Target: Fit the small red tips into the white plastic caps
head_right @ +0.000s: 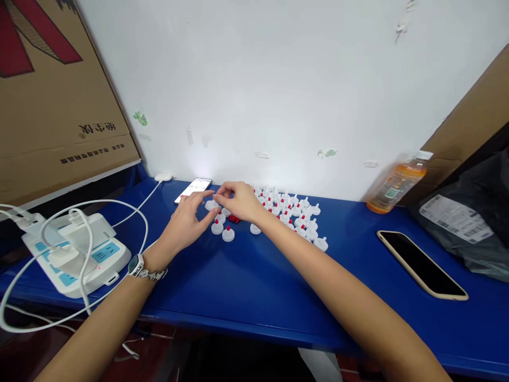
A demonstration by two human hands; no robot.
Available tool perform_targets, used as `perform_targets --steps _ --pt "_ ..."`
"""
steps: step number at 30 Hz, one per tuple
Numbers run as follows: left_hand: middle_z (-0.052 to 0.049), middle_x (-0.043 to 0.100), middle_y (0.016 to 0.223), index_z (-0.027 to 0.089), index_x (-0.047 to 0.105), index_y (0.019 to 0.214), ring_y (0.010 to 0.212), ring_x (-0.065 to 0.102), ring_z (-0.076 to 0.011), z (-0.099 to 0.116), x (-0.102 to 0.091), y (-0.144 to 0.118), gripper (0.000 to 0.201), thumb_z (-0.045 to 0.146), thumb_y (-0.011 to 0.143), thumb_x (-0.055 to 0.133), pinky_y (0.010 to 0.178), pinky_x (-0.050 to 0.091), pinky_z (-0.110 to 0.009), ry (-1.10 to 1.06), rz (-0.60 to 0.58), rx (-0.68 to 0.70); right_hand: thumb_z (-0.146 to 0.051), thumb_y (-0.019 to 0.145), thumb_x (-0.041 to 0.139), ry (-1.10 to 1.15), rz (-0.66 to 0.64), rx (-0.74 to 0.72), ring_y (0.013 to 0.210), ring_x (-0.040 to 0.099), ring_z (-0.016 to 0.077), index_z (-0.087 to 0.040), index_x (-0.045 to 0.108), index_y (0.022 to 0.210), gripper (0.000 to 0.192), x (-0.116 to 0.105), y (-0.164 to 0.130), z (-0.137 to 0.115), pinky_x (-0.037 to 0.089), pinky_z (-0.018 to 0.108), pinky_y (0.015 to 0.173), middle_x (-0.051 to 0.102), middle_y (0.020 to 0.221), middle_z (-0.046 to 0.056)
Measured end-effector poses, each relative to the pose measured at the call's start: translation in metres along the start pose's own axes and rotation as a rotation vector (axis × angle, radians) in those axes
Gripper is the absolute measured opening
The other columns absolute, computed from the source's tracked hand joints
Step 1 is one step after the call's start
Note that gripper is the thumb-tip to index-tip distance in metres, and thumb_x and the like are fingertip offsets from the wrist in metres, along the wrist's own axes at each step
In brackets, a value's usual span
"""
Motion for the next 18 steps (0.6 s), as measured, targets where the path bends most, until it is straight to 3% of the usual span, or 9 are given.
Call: perform_targets --steps 3,7,11,18 --pt "-0.007 0.067 0.111 0.023 0.057 0.128 0.101 0.059 -0.0257 0.012 0.006 -0.001 0.038 0.046 0.101 0.042 0.093 0.048 -0.044 -0.085 -0.121 0.07 -0.04 0.091 0.057 0.065 0.037 0.011 0.067 0.053 0.0135 -0.018 0.071 0.085 0.027 -0.012 -0.023 0.007 0.038 0.028 0.066 0.068 0.075 0.0" --pt "-0.008 0.064 0.112 0.022 0.058 0.125 0.106 0.058 -0.0253 0.018 0.013 -0.003 0.039 0.047 0.103 0.036 0.095 0.047 -0.043 -0.128 -0.22 0.114 -0.029 0.091 0.057 -0.233 -0.013 0.009 0.079 0.057 0.0175 -0.019 0.071 0.083 0.019 -0.015 -0.046 0.022 0.036 0.034 0.08 0.07 0.08 0.002" --pt "-0.009 0.063 0.114 0.02 0.057 0.123 0.109 0.056 -0.0254 0.019 0.014 -0.003 0.039 0.045 0.104 0.036 0.098 0.046 -0.043 -0.117 -0.227 0.125 -0.032 0.089 0.064 -0.57 -0.13 -0.06 0.097 0.055 0.0255 -0.02 0.072 0.089 0.015 -0.008 -0.049 0.028 0.031 0.041 0.088 0.07 0.094 0.007" --pt "-0.008 0.065 0.113 0.019 0.059 0.119 0.109 0.056 -0.0259 0.019 0.012 -0.002 0.036 0.043 0.103 0.037 0.098 0.046 -0.043 -0.093 -0.21 0.134 -0.034 0.092 0.061 -0.715 -0.159 -0.066 0.098 0.052 0.0269 -0.019 0.071 0.089 0.017 0.007 -0.036 0.032 0.029 0.042 0.089 0.069 0.094 0.008"
Point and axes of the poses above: each hand's wrist, its own y-axis towards the middle knuckle, its own x-axis out of the palm, z = x × y, the point moved 4 cm from there along y, towards the middle knuckle
